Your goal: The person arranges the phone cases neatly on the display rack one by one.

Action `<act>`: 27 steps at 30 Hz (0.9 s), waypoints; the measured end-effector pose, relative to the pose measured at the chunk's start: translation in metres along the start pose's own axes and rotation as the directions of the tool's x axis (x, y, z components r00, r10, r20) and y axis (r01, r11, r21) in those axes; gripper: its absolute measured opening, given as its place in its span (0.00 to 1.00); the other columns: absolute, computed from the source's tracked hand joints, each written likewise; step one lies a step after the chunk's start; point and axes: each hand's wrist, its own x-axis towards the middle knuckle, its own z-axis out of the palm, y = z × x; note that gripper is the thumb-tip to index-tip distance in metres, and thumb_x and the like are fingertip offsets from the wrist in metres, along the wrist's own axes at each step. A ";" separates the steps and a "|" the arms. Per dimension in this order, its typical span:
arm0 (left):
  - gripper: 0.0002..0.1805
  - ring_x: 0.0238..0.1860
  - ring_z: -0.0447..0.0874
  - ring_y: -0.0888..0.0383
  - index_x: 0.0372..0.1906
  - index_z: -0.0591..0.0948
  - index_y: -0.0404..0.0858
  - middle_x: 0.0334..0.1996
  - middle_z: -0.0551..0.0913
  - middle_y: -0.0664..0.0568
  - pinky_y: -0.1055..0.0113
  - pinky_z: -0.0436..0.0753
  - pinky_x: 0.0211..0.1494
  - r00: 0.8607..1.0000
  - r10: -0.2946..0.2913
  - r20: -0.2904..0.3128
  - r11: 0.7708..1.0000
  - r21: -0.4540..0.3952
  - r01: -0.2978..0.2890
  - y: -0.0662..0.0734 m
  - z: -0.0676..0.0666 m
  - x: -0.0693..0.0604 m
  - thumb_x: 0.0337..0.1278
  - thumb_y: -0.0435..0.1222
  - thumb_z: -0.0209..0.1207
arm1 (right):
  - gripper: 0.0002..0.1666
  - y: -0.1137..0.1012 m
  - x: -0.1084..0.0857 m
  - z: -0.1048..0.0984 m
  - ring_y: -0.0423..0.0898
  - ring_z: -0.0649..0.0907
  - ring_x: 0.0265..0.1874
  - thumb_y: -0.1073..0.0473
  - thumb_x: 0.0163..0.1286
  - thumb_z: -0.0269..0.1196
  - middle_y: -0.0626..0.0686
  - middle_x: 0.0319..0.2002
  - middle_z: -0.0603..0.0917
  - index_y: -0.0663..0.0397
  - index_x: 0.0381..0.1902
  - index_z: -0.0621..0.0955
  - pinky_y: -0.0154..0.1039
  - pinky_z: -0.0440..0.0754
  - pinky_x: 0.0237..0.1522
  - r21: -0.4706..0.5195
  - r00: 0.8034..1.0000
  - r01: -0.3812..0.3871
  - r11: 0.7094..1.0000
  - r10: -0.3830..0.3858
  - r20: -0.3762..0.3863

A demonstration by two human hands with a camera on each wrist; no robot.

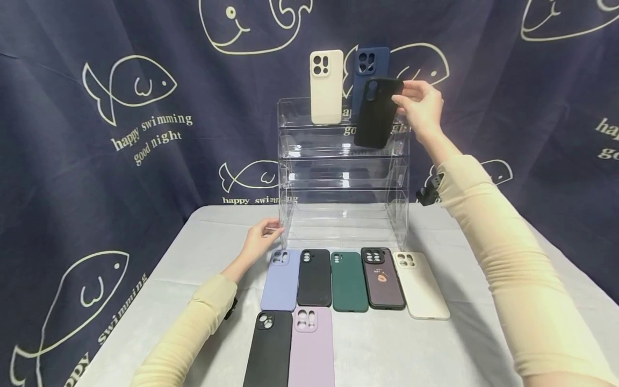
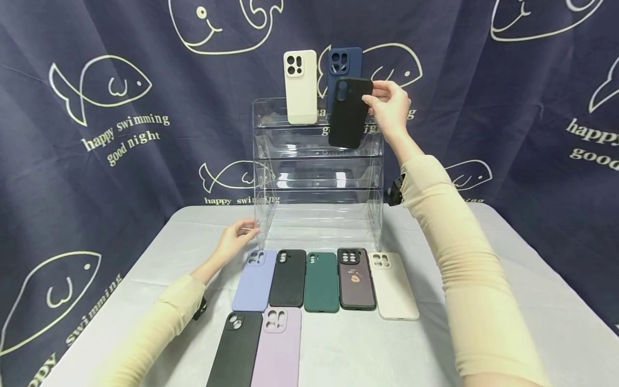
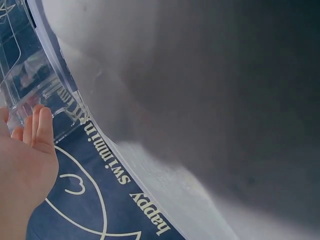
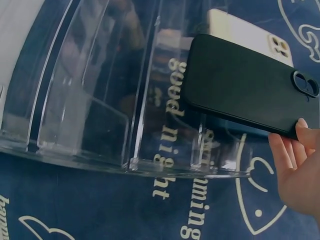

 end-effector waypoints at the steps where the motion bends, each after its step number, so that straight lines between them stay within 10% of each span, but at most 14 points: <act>1: 0.19 0.44 0.83 0.43 0.51 0.77 0.28 0.46 0.82 0.35 0.62 0.85 0.50 1.000 0.003 0.001 1.000 0.002 -0.003 0.005 -0.001 -0.002 0.57 0.33 0.61 | 0.22 0.002 0.001 0.001 0.36 0.82 0.30 0.69 0.56 0.66 0.46 0.32 0.83 0.60 0.51 0.79 0.22 0.83 0.29 -0.007 1.000 0.001 1.000 -0.001 -0.006; 14: 0.18 0.45 0.84 0.45 0.52 0.77 0.32 0.47 0.82 0.38 0.61 0.84 0.51 1.000 -0.005 0.009 1.000 0.003 0.005 -0.006 0.002 0.000 0.58 0.36 0.61 | 0.20 0.024 0.016 0.016 0.29 0.80 0.26 0.64 0.58 0.66 0.50 0.39 0.85 0.59 0.50 0.80 0.21 0.82 0.31 -0.188 0.996 0.093 0.978 -0.092 0.010; 27: 0.18 0.44 0.84 0.45 0.51 0.78 0.32 0.46 0.83 0.38 0.60 0.84 0.51 1.000 0.002 -0.003 1.000 0.000 -0.002 -0.007 0.000 0.001 0.57 0.36 0.61 | 0.21 0.032 0.020 0.026 0.33 0.84 0.31 0.64 0.62 0.64 0.58 0.51 0.83 0.62 0.54 0.79 0.26 0.85 0.37 -0.132 0.999 -0.018 0.991 0.024 0.046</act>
